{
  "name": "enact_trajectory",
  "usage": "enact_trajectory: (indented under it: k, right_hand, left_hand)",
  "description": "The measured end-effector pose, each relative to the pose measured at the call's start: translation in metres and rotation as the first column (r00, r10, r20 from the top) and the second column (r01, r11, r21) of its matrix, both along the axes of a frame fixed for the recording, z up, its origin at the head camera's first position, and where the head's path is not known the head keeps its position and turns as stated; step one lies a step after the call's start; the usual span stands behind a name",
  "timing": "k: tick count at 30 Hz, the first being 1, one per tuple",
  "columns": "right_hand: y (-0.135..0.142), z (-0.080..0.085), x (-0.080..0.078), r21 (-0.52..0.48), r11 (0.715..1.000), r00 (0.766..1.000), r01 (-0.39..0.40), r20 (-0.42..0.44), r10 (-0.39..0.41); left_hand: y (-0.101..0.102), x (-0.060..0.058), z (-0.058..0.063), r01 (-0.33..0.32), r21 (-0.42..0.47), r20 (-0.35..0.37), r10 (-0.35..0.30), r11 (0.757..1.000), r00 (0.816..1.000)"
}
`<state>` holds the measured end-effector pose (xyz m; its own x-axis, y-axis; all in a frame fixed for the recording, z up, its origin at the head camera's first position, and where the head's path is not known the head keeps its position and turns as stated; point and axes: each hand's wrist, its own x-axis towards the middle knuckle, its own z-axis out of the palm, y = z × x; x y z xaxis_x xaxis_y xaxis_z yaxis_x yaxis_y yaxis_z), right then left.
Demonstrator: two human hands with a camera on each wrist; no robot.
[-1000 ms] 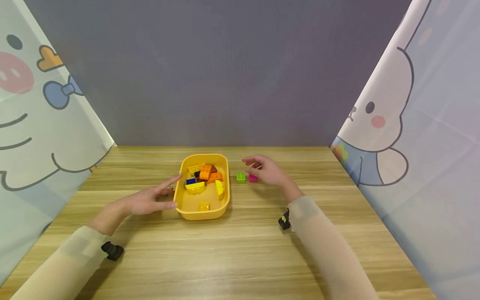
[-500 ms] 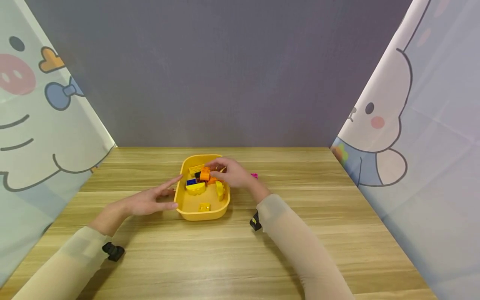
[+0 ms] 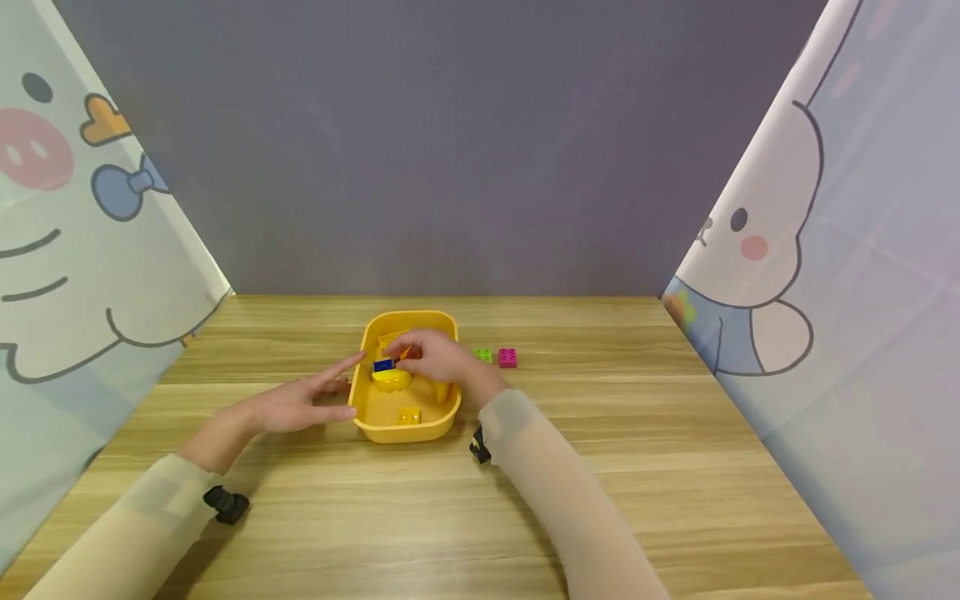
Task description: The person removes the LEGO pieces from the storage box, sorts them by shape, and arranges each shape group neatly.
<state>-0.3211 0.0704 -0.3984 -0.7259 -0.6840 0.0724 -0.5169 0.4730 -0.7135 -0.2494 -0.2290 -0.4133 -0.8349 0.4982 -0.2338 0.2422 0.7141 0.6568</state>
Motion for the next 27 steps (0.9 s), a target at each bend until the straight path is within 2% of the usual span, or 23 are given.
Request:
enact_trajectory:
  k: [5, 9, 12, 17, 22, 27]
  right_hand:
    - [-0.0006, -0.0037, 0.0016, 0.094, 0.995, 0.999, -0.015, -0.045, 0.020]
    - [0.0001, -0.0039, 0.0033, 0.118, 0.992, 0.998, -0.034, -0.052, 0.040]
    - [0.0006, -0.0041, 0.0042, 0.132, 0.991, 0.998, 0.001, -0.061, 0.007]
    - [-0.0022, -0.0016, 0.0062, 0.215, 0.975, 0.993, 0.064, -0.109, -0.041]
    - [-0.0042, -0.0001, 0.0088, 0.296, 0.952, 0.993, 0.082, -0.108, -0.052]
    - [-0.0040, -0.0009, 0.0096, 0.302, 0.950, 0.994, 0.083, -0.087, -0.060]
  left_hand:
    - [0.0001, -0.0008, 0.0007, 0.007, 0.015, -0.004, -0.007, 1.000, 1.000]
    - [-0.0003, -0.0018, -0.0005, 0.016, 0.023, -0.012, -0.016, 1.000, 1.000]
    - [-0.0004, -0.0023, -0.0018, 0.016, 0.025, -0.008, -0.016, 1.000, 1.000]
    - [-0.0004, -0.0021, -0.0011, 0.009, 0.032, 0.008, -0.009, 0.999, 1.000]
    - [-0.0001, -0.0009, -0.0001, 0.008, 0.036, 0.015, -0.009, 0.999, 1.000]
    - [-0.0003, -0.0003, -0.0002, 0.009, 0.040, 0.009, -0.009, 0.999, 1.000]
